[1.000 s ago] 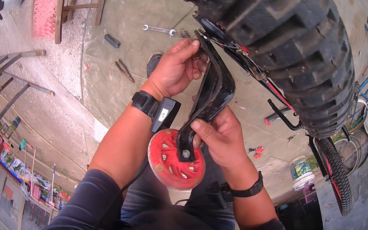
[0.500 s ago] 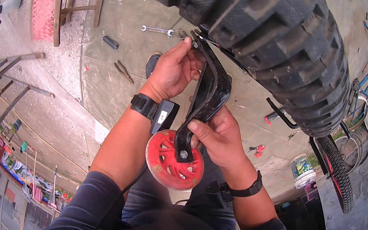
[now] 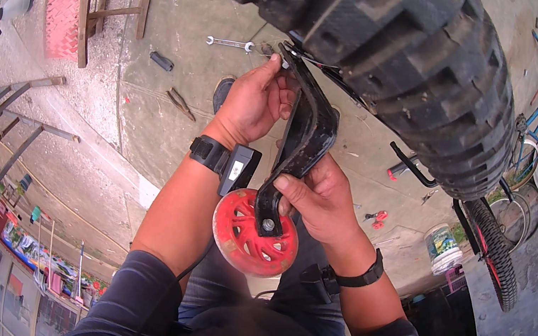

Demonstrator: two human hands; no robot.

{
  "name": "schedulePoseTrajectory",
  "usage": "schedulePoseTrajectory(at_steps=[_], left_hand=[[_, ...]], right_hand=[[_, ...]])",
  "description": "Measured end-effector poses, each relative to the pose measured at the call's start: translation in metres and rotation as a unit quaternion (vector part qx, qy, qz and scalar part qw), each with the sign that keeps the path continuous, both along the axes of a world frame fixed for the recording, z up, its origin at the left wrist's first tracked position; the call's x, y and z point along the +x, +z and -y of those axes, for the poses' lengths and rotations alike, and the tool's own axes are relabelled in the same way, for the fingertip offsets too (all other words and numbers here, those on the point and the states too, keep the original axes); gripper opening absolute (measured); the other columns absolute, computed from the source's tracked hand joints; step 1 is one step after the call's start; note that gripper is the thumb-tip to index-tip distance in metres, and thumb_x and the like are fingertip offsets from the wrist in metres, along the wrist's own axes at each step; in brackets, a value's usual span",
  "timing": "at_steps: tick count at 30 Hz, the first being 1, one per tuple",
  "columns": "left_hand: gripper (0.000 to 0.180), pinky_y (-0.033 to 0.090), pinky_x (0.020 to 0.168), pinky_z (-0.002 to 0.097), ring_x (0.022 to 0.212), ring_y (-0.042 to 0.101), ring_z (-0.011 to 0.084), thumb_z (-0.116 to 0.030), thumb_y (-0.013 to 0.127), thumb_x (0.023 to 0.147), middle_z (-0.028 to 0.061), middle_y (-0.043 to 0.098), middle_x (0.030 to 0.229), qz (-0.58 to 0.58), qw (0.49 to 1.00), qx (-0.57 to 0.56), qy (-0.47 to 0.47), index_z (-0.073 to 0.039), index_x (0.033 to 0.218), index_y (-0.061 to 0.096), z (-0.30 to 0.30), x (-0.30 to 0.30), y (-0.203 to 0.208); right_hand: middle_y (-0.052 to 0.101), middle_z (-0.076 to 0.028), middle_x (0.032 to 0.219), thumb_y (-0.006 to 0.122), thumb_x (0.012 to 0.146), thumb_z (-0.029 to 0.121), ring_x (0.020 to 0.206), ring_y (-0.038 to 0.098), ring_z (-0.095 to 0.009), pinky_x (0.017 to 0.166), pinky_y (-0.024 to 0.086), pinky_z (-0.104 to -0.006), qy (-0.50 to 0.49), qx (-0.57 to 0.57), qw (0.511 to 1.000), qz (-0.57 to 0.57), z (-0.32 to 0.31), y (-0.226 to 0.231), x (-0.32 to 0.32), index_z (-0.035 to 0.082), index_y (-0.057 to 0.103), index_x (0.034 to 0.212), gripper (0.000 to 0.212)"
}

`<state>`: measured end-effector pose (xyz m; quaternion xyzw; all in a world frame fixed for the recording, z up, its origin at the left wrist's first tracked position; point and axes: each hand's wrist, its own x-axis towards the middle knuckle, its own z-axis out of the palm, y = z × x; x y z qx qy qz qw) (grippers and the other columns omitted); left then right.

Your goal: The person installs training wheels on a bicycle by attaching a black bracket to the rear axle, inserting a bolt, and tightening it with a wrench. They repeat the process on the opposite side, securing both training wheels to the bike frame.

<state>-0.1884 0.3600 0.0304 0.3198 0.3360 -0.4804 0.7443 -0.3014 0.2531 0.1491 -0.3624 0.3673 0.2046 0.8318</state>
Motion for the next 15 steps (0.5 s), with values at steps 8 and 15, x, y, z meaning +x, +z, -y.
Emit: schedulePoseTrajectory(at_steps=[8,15], left_hand=[[0.027,0.044,0.059,0.0259,0.072,0.059,0.0117,-0.033,0.047,0.105,0.0026,0.066,0.092,0.016,0.999,0.049,-0.017,-0.010,0.106,0.061,-0.002,0.000,0.005],[0.019,0.047,0.062,0.0273,0.074,0.061,0.0133,-0.025,0.050,0.103,0.0031,0.065,0.092,0.048,0.998,0.040,-0.026,-0.009,0.103,0.061,-0.008,-0.001,-0.005]], right_hand=[[0.061,-0.003,0.089,0.068,0.094,0.012,0.063,0.058,-0.007,0.053,0.044,-0.0187,-0.020,0.003,1.000,0.011,-0.001,0.001,0.001,0.002,0.049,0.119,0.033],[0.061,-0.002,0.088,0.067,0.095,0.012,0.064,0.059,-0.006,0.054,0.046,-0.0201,-0.008,0.011,1.000,0.023,0.000,0.000,0.000,0.004,0.051,0.112,0.025]])
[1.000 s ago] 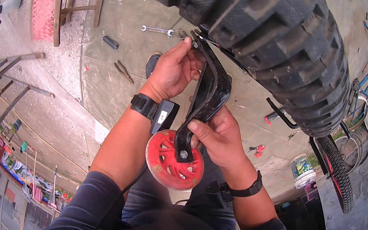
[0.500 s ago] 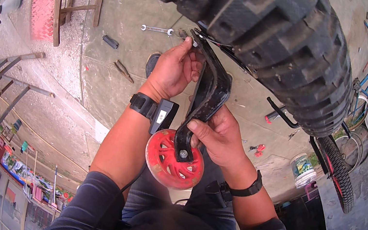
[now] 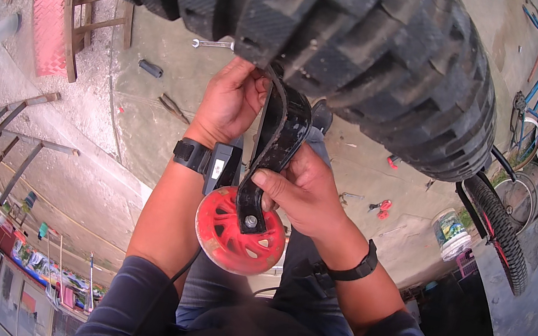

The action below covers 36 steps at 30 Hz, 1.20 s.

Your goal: The person installs training wheels on a bicycle by attaching a black bracket to the rear axle, inserting a bolt, and tightening it with a wrench. They repeat the process on the opposite side, securing both training wheels to the bike frame.

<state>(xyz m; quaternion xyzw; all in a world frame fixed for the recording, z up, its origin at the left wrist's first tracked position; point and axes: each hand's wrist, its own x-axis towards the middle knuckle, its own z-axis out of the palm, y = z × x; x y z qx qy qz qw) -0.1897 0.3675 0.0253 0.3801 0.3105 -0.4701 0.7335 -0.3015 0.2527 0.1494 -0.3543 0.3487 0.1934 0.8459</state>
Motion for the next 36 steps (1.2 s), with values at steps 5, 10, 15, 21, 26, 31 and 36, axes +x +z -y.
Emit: schedulePoseTrajectory(at_steps=[5,10,15,21,26,31,36], left_hand=[[0.023,0.052,0.067,0.0288,0.076,0.063,0.0161,-0.027,0.052,0.101,0.0064,0.067,0.092,-0.039,0.997,-0.056,0.046,-0.005,0.102,0.060,-0.007,-0.008,-0.004],[0.020,0.054,0.072,0.0283,0.075,0.063,0.0167,-0.018,0.048,0.096,0.0067,0.066,0.092,-0.102,0.992,-0.021,0.078,-0.004,0.101,0.061,-0.012,-0.009,-0.013],[0.018,0.047,0.064,0.0258,0.076,0.059,0.0139,-0.010,0.051,0.092,0.0031,0.062,0.092,0.013,0.999,0.027,0.035,-0.005,0.107,0.058,-0.019,-0.004,-0.013],[0.014,0.044,0.061,0.0234,0.076,0.057,0.0099,-0.016,0.060,0.097,0.0006,0.060,0.091,0.127,0.987,0.081,-0.054,-0.006,0.107,0.059,-0.011,0.008,0.003],[0.016,0.042,0.058,0.0222,0.070,0.055,0.0076,-0.016,0.066,0.096,-0.0005,0.059,0.083,0.204,0.954,0.167,-0.146,-0.005,0.105,0.059,0.010,0.012,0.021],[0.016,0.042,0.057,0.0224,0.068,0.054,0.0068,-0.017,0.065,0.096,-0.0007,0.059,0.081,0.268,0.932,0.194,-0.149,-0.003,0.103,0.060,0.016,0.011,0.020],[0.021,0.043,0.058,0.0227,0.066,0.053,0.0066,-0.019,0.065,0.096,-0.0006,0.060,0.082,0.320,0.914,0.190,-0.163,-0.001,0.104,0.062,0.011,0.009,0.006]], right_hand=[[0.061,-0.001,0.089,0.067,0.095,0.011,0.065,0.059,-0.006,0.056,0.047,-0.0204,-0.024,0.001,1.000,0.017,-0.003,0.001,0.002,0.004,0.051,0.113,0.026],[0.060,-0.001,0.091,0.067,0.094,0.008,0.065,0.057,-0.005,0.056,0.047,-0.0209,0.006,-0.005,1.000,0.012,-0.002,0.000,-0.001,0.002,0.050,0.117,0.029],[0.060,-0.001,0.092,0.066,0.094,0.007,0.064,0.057,-0.005,0.055,0.048,-0.0214,0.055,0.008,0.998,-0.008,0.000,-0.007,-0.014,0.002,0.050,0.116,0.028],[0.060,-0.001,0.088,0.068,0.094,0.009,0.063,0.057,-0.006,0.055,0.047,-0.0217,0.045,-0.022,0.998,-0.043,0.016,0.002,-0.046,0.003,0.051,0.109,0.024],[0.061,0.000,0.083,0.069,0.093,0.012,0.061,0.058,-0.007,0.054,0.046,-0.0214,0.010,-0.025,0.996,-0.082,0.025,0.014,-0.066,0.005,0.052,0.107,0.023],[0.060,0.001,0.090,0.065,0.094,0.005,0.064,0.057,-0.006,0.056,0.047,-0.0221,0.012,-0.018,0.995,-0.094,0.025,0.016,-0.076,0.005,0.051,0.113,0.024],[0.061,0.001,0.089,0.066,0.094,0.006,0.063,0.057,-0.006,0.055,0.047,-0.0220,0.008,-0.024,0.995,-0.094,0.025,0.016,-0.082,0.005,0.051,0.112,0.024]])
